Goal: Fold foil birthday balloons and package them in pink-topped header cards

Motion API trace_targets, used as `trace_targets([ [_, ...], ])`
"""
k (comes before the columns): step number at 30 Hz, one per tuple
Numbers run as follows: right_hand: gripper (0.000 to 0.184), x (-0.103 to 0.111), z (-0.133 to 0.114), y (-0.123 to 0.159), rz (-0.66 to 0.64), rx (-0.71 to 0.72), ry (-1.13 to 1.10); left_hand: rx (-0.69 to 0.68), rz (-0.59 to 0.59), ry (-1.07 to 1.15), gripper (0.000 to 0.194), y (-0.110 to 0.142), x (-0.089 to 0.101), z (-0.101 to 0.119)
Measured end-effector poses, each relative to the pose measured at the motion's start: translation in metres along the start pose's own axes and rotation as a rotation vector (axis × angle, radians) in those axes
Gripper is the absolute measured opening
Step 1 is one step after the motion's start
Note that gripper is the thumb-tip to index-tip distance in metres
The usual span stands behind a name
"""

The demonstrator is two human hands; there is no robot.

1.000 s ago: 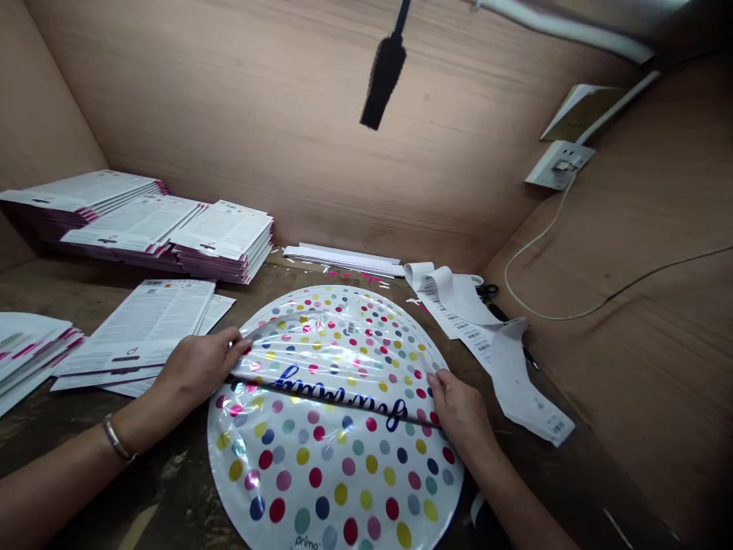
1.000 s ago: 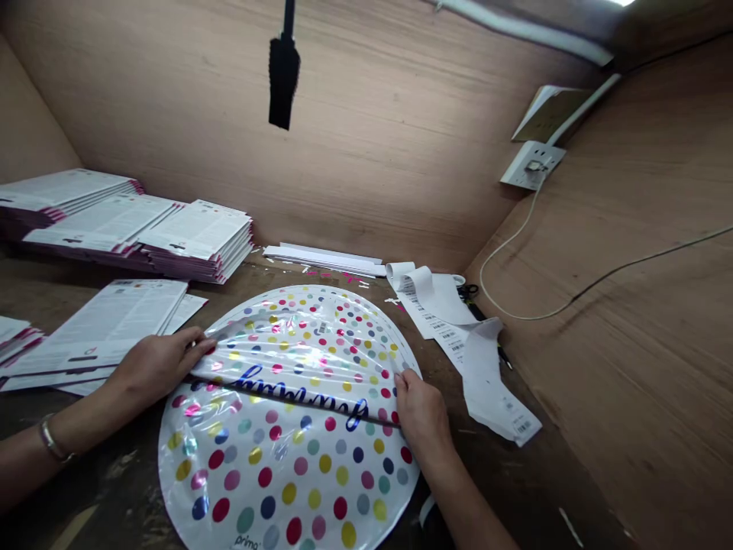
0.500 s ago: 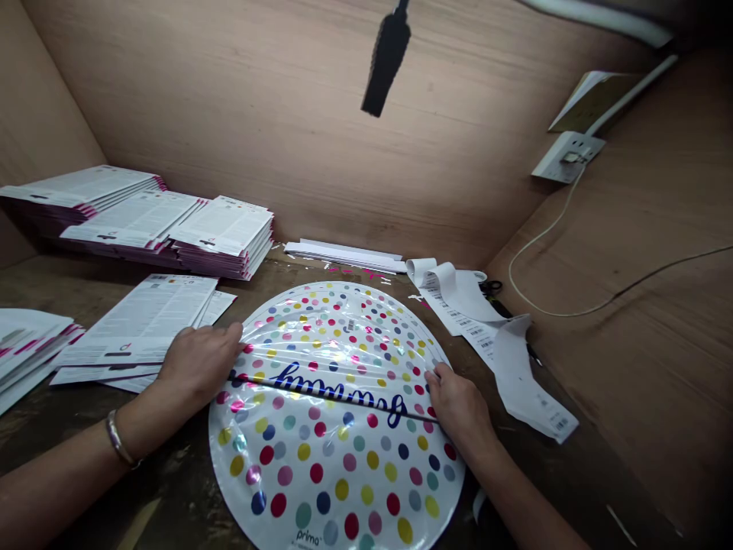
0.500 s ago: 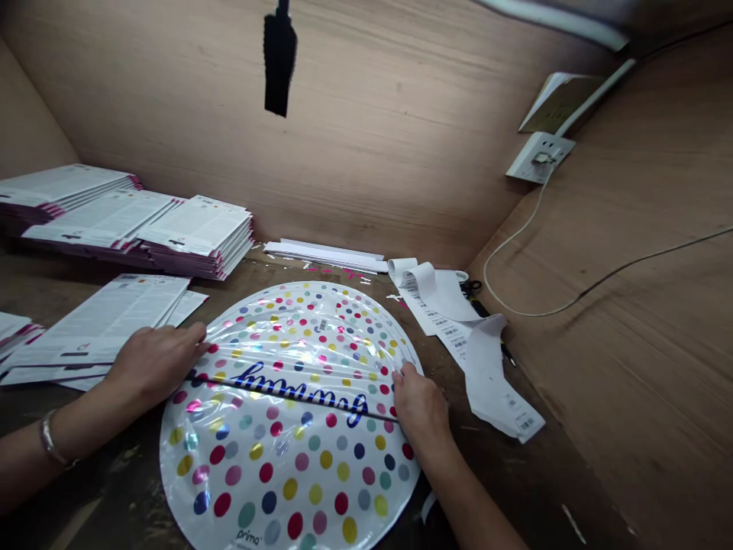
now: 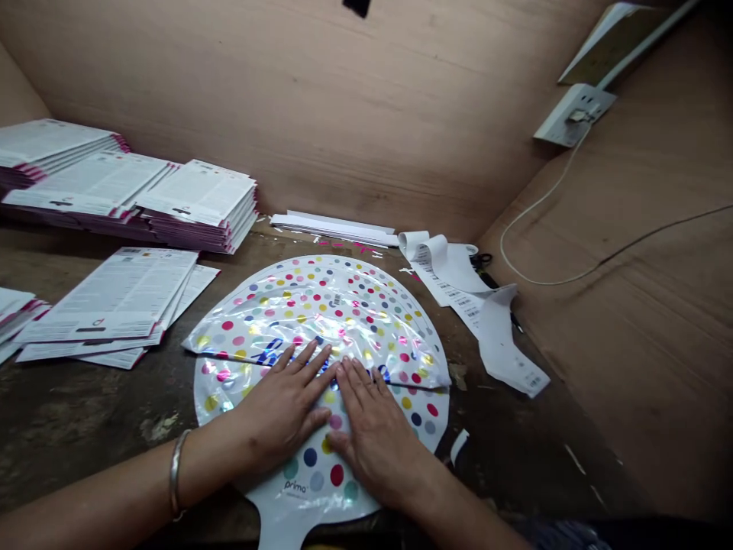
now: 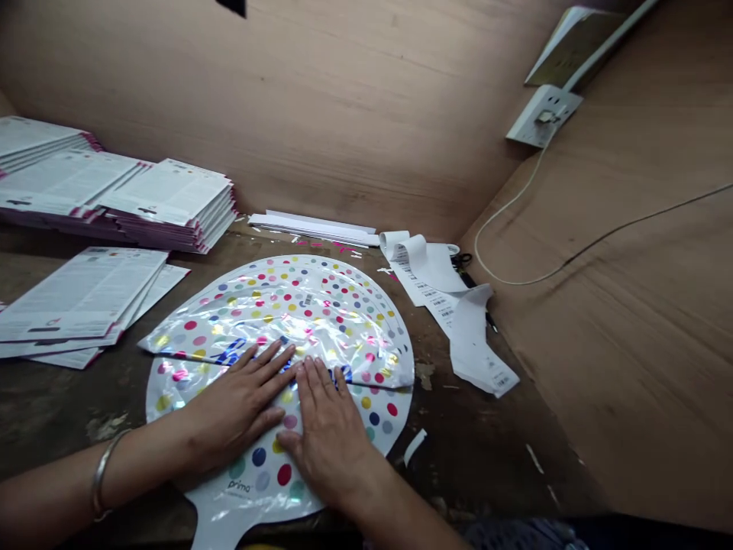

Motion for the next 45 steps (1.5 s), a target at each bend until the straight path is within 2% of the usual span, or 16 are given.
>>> trace_targets([
  [2, 0.069, -0.006, 0.027, 0.025, -0.064, -0.127, -0.02, -0.001, 0.024, 0.001, 0.058, 0.001, 0.0, -0.004],
  [4, 0.064, 0.002, 0.075, 0.055, -0.061, -0.352, 0.049, -0.005, 0.04, 0.011, 0.058, 0.002, -0.001, -0.005],
  [7, 0.059, 0.034, 0.118, 0.082, 0.147, -0.559, 0.235, -0.009, 0.025, 0.024, 0.059, 0.0, -0.002, -0.001],
  [10, 0.054, 0.04, 0.088, 0.057, 0.226, -0.332, 0.234, -0.001, 0.018, 0.027, 0.059, -0.004, 0.001, 0.003],
  [12, 0.052, 0.024, 0.057, 0.033, 0.108, -0.164, 0.128, -0.019, 0.012, 0.031, 0.06, -0.003, 0.005, 0.003],
  [14, 0.051, 0.008, 0.042, 0.018, 0.006, -0.124, 0.045, -0.008, -0.002, 0.022, 0.061, 0.008, 0.008, -0.006],
  [16, 0.051, -0.002, 0.043, 0.013, -0.011, -0.135, 0.003, 0.115, -0.002, -0.024, 0.065, 0.031, 0.012, -0.03],
  [20, 0.051, -0.01, 0.061, 0.018, 0.013, -0.111, -0.056, 0.586, 0.058, -0.219, 0.078, 0.105, 0.029, -0.089],
  [23, 0.052, -0.01, 0.064, 0.02, 0.008, -0.117, -0.072, 0.697, 0.195, -0.36, 0.081, 0.124, 0.054, -0.094],
  [27, 0.051, 0.0, 0.053, 0.015, -0.014, -0.159, -0.052, 0.495, 0.47, -0.396, 0.055, 0.072, 0.092, -0.057],
  [29, 0.05, 0.007, 0.047, 0.012, -0.015, -0.167, -0.039, 0.3, 0.38, -0.236, 0.047, 0.03, 0.087, -0.036],
  [32, 0.055, 0.018, 0.05, 0.01, 0.033, -0.171, 0.011, 0.071, 0.138, -0.004, 0.039, -0.009, 0.058, -0.01],
  [35, 0.062, 0.029, 0.071, 0.011, 0.109, -0.188, 0.086, 0.026, 0.104, 0.06, 0.035, -0.017, 0.039, -0.006],
  [39, 0.041, 0.044, 0.087, 0.015, 0.134, -0.183, 0.136, 0.044, 0.133, 0.052, 0.037, -0.016, 0.036, -0.017],
  [42, 0.03, 0.061, 0.069, 0.025, 0.265, -0.216, 0.193, 0.035, 0.112, 0.026, 0.035, -0.021, 0.041, -0.02],
  [45, 0.026, 0.062, 0.02, 0.038, 0.403, -0.196, 0.195, -0.045, 0.104, -0.015, 0.026, -0.027, 0.042, -0.01],
])
Point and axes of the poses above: each hand's wrist, its own y-axis away from the middle knuckle, its own x-axis out of the back of the hand, z = x × y, the point moved 7 cm from there along -y, towards the middle knuckle, and after that the axes turned 7 degrees about z, right-handed, at the moved point
